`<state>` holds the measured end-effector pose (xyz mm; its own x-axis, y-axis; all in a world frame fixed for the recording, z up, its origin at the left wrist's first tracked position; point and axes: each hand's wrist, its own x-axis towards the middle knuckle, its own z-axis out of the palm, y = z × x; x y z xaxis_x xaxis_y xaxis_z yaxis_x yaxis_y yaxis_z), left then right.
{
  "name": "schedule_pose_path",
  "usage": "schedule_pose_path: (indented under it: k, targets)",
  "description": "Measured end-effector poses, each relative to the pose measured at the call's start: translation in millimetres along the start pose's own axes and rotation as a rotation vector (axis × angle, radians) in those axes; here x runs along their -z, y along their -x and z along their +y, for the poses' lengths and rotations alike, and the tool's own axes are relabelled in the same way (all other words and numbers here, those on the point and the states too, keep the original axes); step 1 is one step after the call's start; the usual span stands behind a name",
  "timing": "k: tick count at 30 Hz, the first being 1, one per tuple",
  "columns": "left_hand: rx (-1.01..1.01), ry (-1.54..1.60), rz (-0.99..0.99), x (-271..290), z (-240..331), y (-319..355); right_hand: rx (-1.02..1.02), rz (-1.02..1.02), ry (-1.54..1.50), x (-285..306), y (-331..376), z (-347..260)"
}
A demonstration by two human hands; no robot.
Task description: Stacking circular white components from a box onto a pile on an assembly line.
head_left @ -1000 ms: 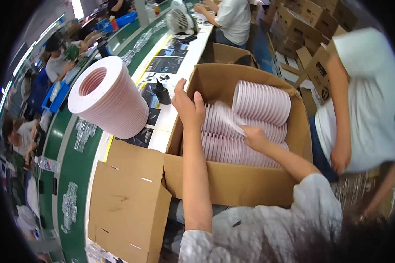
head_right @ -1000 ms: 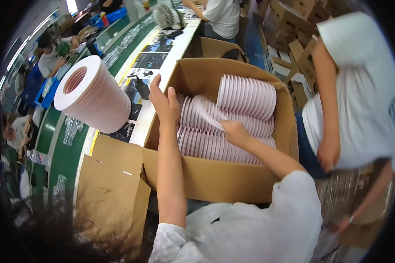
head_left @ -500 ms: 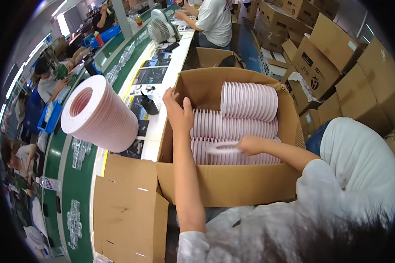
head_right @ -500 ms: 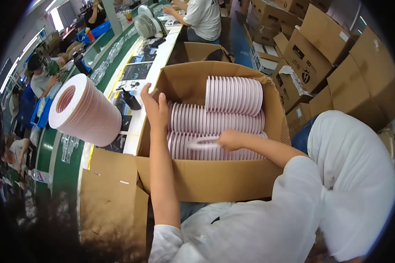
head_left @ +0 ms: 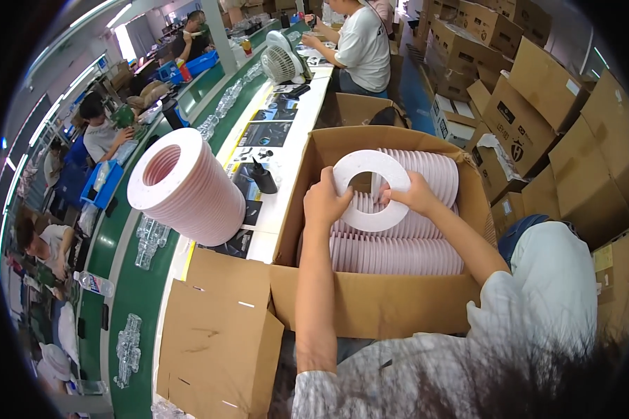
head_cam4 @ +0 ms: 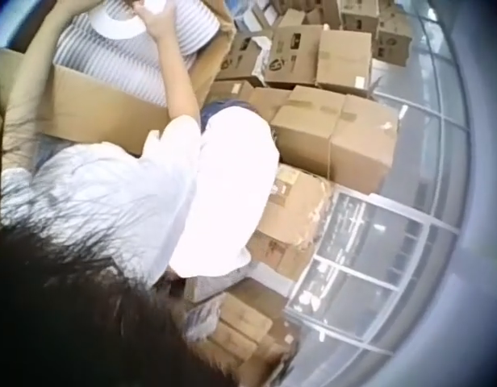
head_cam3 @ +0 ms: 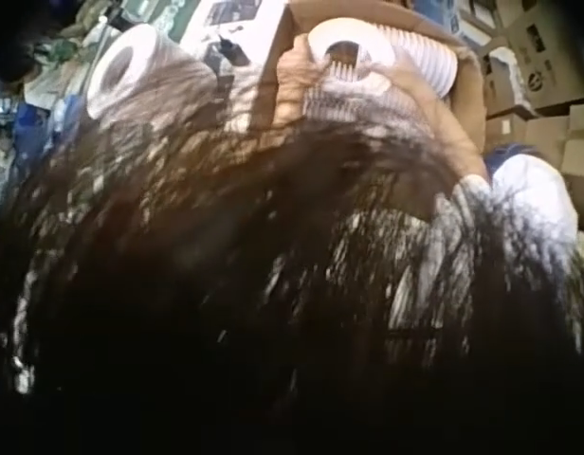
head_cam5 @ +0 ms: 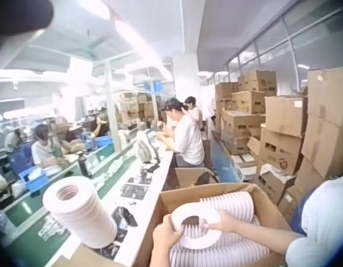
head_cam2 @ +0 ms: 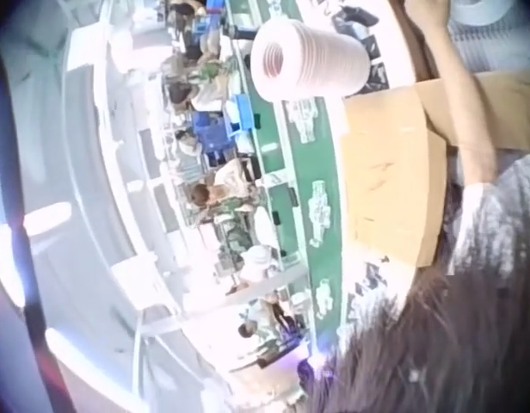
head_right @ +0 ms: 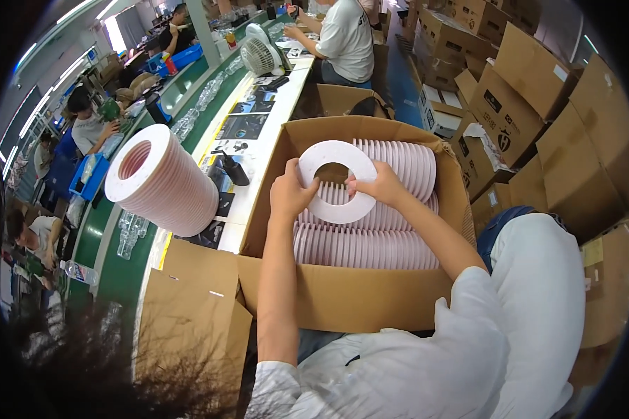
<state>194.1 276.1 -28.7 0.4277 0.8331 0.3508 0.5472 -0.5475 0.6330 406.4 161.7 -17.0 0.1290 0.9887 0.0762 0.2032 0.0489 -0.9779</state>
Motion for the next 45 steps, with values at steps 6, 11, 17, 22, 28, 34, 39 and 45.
schedule_pose_path:
  k: [6,11,17,22,28,34,39,45]
  targets:
    - [0.037,-0.004,0.184,-2.1,-6.1,-0.7,0.575,0.430,0.916,-3.0,-34.2,-8.0]
    - [0.037,0.512,0.424,2.6,-6.4,9.2,0.778,0.417,1.144,-13.0,-89.9,-94.5]
    - [0.093,0.498,0.519,-2.0,-7.6,1.7,0.791,0.195,1.058,-64.1,-191.4,-250.2]
    - [0.113,0.442,0.348,-7.7,-6.5,0.9,0.581,-0.232,1.017,-184.7,-251.9,-296.7]
    - [0.084,0.410,0.410,-21.8,-19.5,-2.1,0.578,-0.372,1.153,-280.6,-244.8,-295.9]
    - [0.133,0.502,0.254,-15.8,-14.4,-2.7,0.651,-0.345,1.099,-292.6,-254.2,-272.5]
    - [0.029,0.409,0.322,-15.9,-17.8,-1.5,0.664,-0.362,1.076,-295.0,-263.5,-257.3]
    - [0.104,0.412,0.213,-20.6,-20.2,-0.2,0.671,-0.375,1.030,-298.1,-261.3,-251.4]
